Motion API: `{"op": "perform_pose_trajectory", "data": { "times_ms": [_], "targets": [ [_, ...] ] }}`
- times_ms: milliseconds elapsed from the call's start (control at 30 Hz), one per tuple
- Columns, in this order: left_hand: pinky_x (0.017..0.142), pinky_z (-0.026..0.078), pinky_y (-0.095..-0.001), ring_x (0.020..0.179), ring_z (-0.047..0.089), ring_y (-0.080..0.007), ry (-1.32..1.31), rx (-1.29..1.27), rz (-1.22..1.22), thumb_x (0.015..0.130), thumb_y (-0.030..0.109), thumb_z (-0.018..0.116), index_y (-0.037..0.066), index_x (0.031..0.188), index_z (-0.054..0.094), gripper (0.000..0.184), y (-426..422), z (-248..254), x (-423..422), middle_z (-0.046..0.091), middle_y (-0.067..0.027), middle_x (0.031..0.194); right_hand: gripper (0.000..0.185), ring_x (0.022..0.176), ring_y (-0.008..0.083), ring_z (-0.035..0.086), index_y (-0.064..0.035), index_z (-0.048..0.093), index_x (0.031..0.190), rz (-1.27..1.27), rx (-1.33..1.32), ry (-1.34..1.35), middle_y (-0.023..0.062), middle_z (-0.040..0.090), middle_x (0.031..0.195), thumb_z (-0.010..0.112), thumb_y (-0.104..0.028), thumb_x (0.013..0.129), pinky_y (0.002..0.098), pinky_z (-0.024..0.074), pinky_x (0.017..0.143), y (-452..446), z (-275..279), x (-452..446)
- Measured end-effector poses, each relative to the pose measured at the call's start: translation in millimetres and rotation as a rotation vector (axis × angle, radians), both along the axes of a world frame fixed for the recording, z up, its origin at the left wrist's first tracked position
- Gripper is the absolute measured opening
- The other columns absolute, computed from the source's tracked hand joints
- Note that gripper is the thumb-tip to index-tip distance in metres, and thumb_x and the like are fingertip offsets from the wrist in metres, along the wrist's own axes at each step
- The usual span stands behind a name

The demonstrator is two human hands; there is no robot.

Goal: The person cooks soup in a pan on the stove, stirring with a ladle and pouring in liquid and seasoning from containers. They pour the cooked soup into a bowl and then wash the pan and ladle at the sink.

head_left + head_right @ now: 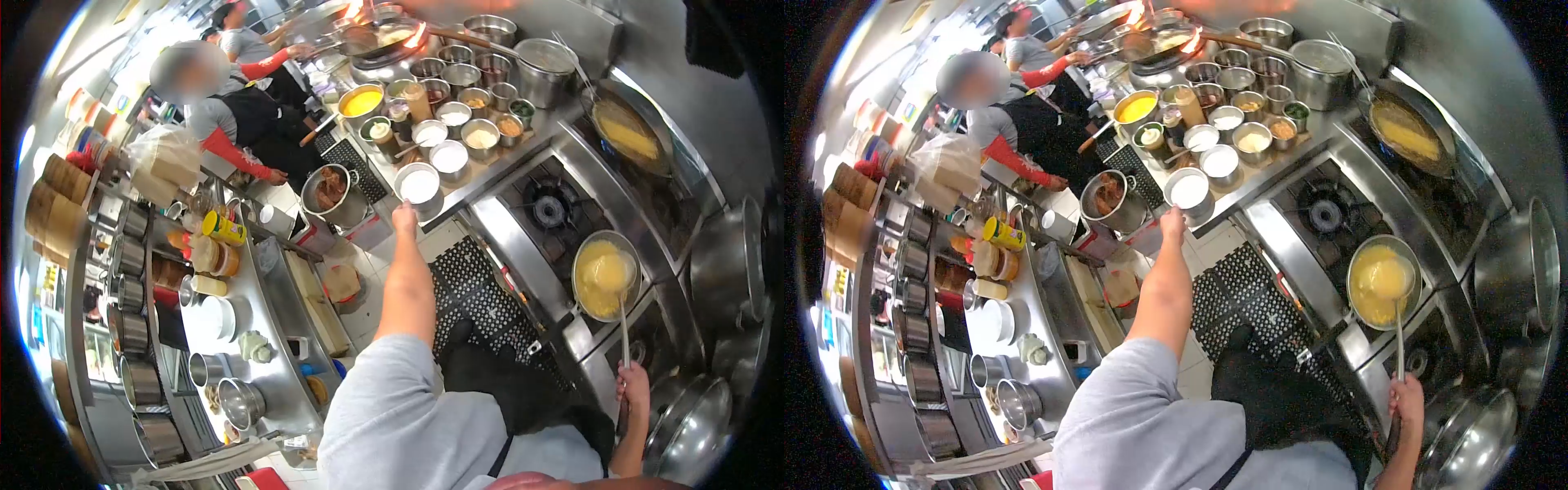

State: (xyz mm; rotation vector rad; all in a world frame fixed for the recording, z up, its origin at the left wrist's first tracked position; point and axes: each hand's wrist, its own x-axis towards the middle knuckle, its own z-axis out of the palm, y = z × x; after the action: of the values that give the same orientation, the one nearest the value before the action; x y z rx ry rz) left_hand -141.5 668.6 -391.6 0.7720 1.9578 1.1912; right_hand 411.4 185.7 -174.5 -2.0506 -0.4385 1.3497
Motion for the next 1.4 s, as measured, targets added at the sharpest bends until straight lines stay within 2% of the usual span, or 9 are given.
{"op": "perform_pose_trajectory", "data": {
  "times_ms": [100, 200, 367, 467, 733, 833, 933, 1200, 1400],
  "targets": [
    [0.071, 0.047, -0.0461, 0.073, 0.063, -0.0328, 0.096, -0.118, -0.118, 0.096, 0.048, 0.044, -0.003, 0.086, 0.067, 0.057, -36.9, -66.7, -21.7, 0.068, -0.0191, 0.081, 0.018, 0.039, 0.018, 0.048, -0.0045, 0.05, 0.077, 0.305, 0.043, -0.359, 0.0066, 0.05, 0.055, 0.057, -0.017, 0.089, 0.0334, 0.0396, 0.038, 4.2, 31.2, -6.3],
    [0.08, 0.048, -0.0487, 0.085, 0.065, -0.0403, 0.347, -0.175, -0.174, 0.094, 0.052, 0.044, -0.005, 0.093, 0.067, 0.062, -125.1, -112.5, -23.9, 0.068, -0.0247, 0.088, 0.026, 0.07, 0.0285, 0.062, 0.0012, 0.059, 0.099, 0.46, 0.226, -0.791, 0.0164, 0.062, 0.078, 0.06, -0.022, 0.087, 0.0415, 0.048, 0.067, -11.5, 12.0, 9.2],
    [0.091, 0.048, -0.0482, 0.103, 0.062, -0.0408, 0.863, -0.609, -1.278, 0.096, 0.045, 0.04, -0.004, 0.114, 0.061, 0.056, -327.9, -101.3, 7.8, 0.062, -0.0281, 0.112, 0.035, 0.097, 0.041, 0.06, -0.0023, 0.057, 0.115, 0.362, 0.127, -0.776, 0.025, 0.063, 0.101, 0.06, -0.022, 0.087, 0.0465, 0.0472, 0.083, -17.9, -9.5, 20.9],
    [0.103, 0.04, -0.0465, 0.12, 0.053, -0.0383, 0.846, -0.797, -1.436, 0.096, 0.05, 0.041, 0.001, 0.128, 0.053, 0.06, -420.2, -169.2, -25.8, 0.057, -0.0233, 0.128, 0.037, 0.095, 0.0428, 0.061, -0.0024, 0.055, 0.117, 0.314, 0.141, -0.76, 0.0267, 0.064, 0.099, 0.06, -0.022, 0.086, 0.0492, 0.0478, 0.082, -14.9, -52.5, 32.9],
    [0.094, 0.046, -0.0442, 0.109, 0.06, -0.0387, 0.69, -0.818, -1.027, 0.089, 0.042, 0.054, 0.0, 0.112, 0.065, 0.05, -432.7, -87.3, -34.4, 0.065, -0.0231, 0.113, 0.025, 0.065, 0.0386, 0.063, -0.0012, 0.057, 0.102, 0.245, 0.239, -0.82, 0.0198, 0.065, 0.083, 0.061, -0.02, 0.086, 0.0456, 0.0521, 0.061, -26.9, -167.0, -1.8],
    [0.09, 0.048, -0.043, 0.103, 0.063, -0.0379, 0.459, -0.62, -0.716, 0.088, 0.038, 0.058, 0.0, 0.108, 0.067, 0.043, -404.6, -106.7, -47.5, 0.068, -0.0217, 0.105, 0.021, 0.044, 0.0064, 0.04, -0.0074, 0.052, 0.08, -0.166, 0.152, 0.286, -0.0033, 0.044, 0.062, 0.064, -0.021, 0.09, 0.0247, 0.0362, 0.037, -24.9, -91.5, -21.7],
    [0.089, 0.048, -0.0422, 0.102, 0.063, -0.0366, 0.518, -0.522, -0.731, 0.087, 0.034, 0.06, 0.001, 0.106, 0.068, 0.039, -399.6, -39.7, -1.6, 0.067, -0.022, 0.105, 0.025, 0.041, 0.0076, 0.041, -0.0068, 0.05, 0.076, -0.224, 0.122, 0.651, -0.0027, 0.045, 0.058, 0.064, -0.021, 0.09, 0.024, 0.0357, 0.036, -22.8, -60.9, 11.2],
    [0.091, 0.048, -0.0425, 0.103, 0.063, -0.0361, 0.62, -0.607, -0.93, 0.085, 0.04, 0.058, 0.002, 0.107, 0.068, 0.045, -442.8, -41.4, 34.2, 0.068, -0.0205, 0.105, 0.023, 0.043, 0.0099, 0.047, -0.0046, 0.052, 0.076, 0.189, 0.176, 0.008, -0.0005, 0.05, 0.061, 0.063, -0.019, 0.089, 0.0271, 0.0386, 0.037, -45.2, -9.4, 27.1],
    [0.093, 0.047, -0.0419, 0.106, 0.062, -0.0355, 0.627, -0.704, -0.983, 0.083, 0.041, 0.06, 0.002, 0.108, 0.067, 0.047, -469.5, -74.7, -2.2, 0.067, -0.0204, 0.108, 0.03, 0.077, 0.039, 0.062, 0.0, 0.058, 0.107, 0.323, 0.269, -0.669, 0.0232, 0.063, 0.084, 0.063, -0.019, 0.085, 0.0445, 0.0488, 0.073, -65.8, 1.2, 19.4]
  ]
}}
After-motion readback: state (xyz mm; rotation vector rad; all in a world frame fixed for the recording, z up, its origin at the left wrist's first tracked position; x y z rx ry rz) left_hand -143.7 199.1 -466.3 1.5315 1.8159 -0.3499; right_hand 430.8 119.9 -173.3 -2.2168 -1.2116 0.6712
